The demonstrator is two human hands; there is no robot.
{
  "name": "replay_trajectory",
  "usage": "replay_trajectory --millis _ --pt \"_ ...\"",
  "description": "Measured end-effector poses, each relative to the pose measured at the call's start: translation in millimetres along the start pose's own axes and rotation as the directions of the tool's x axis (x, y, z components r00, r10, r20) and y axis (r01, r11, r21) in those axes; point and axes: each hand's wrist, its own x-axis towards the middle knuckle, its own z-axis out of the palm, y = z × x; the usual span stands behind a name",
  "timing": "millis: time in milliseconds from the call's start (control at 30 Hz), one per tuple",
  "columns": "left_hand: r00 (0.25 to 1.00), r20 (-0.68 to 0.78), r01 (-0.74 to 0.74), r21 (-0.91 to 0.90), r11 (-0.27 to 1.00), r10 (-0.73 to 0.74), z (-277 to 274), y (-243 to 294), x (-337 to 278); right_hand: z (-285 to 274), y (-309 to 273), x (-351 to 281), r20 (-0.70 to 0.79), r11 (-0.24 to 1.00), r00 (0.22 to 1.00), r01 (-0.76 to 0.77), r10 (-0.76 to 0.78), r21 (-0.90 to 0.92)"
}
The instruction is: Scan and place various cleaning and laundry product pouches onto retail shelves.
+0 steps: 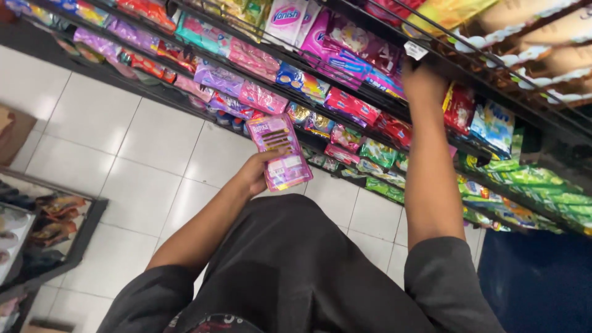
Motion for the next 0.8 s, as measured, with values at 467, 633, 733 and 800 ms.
replay_trajectory --millis 467,633,733,800 --pt "0.969 0.098 -0.217 -0.084 0.973 0.225 -25.0 29.6 13.7 -172.4 -144.0 -185.0 0.530 -0.114 0.801 -0.520 0.279 0.847" --pt "0.939 0.154 -0.309 -0.011 0.951 0.307 -28.3 34.6 9.1 -164.5 -175.4 -257.2 0.627 0.021 0.779 -0.627 0.022 0.779" --pt "0.928 0.143 -0.346 -0.018 0.938 0.345 -25.2 37.8 6.4 -191.8 -218.4 -257.8 0.633 0.297 0.773 -0.600 -0.023 0.743" --pt "0.923 0.139 -0.357 -0.038 0.933 0.359 -23.1 37.3 4.1 -208.5 -242.5 -255.0 0.606 0.503 0.794 -0.506 -0.045 0.701"
